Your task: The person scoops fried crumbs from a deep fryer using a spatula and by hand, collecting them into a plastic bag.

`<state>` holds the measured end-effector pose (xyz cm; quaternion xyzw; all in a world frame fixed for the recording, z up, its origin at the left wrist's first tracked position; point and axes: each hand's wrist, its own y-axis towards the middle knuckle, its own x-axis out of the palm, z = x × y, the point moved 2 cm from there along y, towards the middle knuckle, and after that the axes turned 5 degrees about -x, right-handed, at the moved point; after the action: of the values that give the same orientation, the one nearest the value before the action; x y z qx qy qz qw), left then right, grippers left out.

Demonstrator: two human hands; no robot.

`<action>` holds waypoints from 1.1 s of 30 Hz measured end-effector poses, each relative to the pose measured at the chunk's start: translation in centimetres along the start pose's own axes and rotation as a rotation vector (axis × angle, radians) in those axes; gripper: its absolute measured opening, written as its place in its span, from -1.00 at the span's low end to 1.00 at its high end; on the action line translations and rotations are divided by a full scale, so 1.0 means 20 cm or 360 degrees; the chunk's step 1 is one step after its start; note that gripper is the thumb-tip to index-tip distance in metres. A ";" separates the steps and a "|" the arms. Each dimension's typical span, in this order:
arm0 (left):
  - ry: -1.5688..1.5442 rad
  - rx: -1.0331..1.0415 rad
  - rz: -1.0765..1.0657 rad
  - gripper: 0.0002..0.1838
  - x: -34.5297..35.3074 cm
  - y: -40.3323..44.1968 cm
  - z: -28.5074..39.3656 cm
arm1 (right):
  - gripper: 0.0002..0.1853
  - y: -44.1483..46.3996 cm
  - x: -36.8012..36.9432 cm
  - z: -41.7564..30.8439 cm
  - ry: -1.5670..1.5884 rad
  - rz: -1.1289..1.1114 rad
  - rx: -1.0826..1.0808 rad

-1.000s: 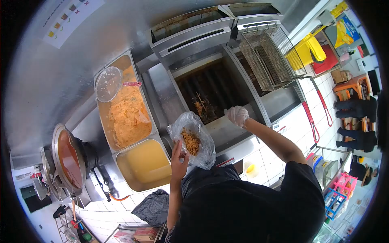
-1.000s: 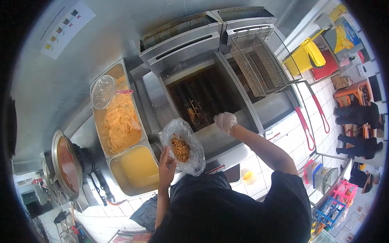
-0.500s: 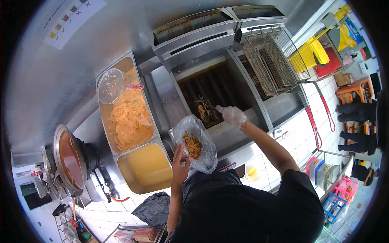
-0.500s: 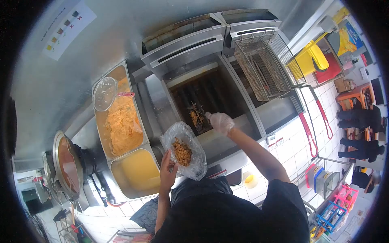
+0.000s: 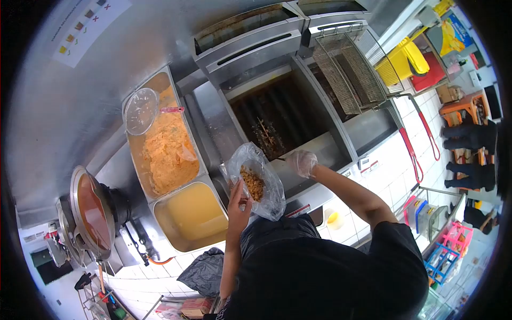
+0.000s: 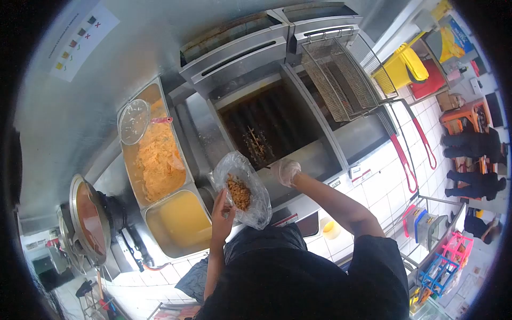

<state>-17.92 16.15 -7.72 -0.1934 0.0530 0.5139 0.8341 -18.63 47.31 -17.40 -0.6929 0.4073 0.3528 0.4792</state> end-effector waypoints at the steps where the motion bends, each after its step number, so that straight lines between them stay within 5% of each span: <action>1: -0.0001 0.0003 -0.0009 -0.25 0.00 0.00 0.00 | -0.83 0.00 -0.10 0.00 -0.0045 -0.0083 0.0016; 3: 0.0007 0.0017 -0.0008 -0.25 0.00 0.00 0.01 | -0.85 0.05 -0.28 -0.01 -0.0128 -0.0245 0.0040; 7: 0.0047 0.0039 0.0045 -0.27 -0.04 -0.01 -0.01 | -0.82 0.09 -0.30 -0.02 -0.0032 0.0051 0.0105; 11: 0.0076 0.0016 0.0053 -0.28 -0.03 -0.01 0.00 | -0.80 0.06 -0.20 -0.07 0.0100 0.0129 0.0250; 15: 0.0080 -0.0025 0.0057 -0.28 -0.03 0.00 0.00 | -0.81 0.05 0.09 0.06 0.0237 0.0242 0.0034; 18: 0.0065 -0.0045 0.0045 -0.28 -0.01 -0.01 -0.02 | -0.81 0.01 -0.12 0.04 -0.0180 -0.0137 0.0142; 24: 0.0106 -0.0019 0.0029 -0.28 0.00 0.01 0.00 | -0.91 0.24 -0.01 0.27 -0.0269 -0.0295 0.0001; 28: 0.0123 -0.0090 0.0056 -0.28 -0.02 -0.01 0.05 | -0.76 0.37 -0.26 0.27 -0.0274 -0.0562 0.0215; 33: 0.0079 -0.0109 0.0085 -0.28 -0.01 -0.01 0.01 | -0.85 0.22 -0.60 0.38 -0.0388 -0.0338 0.0197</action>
<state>-17.93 15.98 -7.42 -0.2330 0.0613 0.5325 0.8114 -28.33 56.25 -10.76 -0.6532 0.2915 0.3558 0.6015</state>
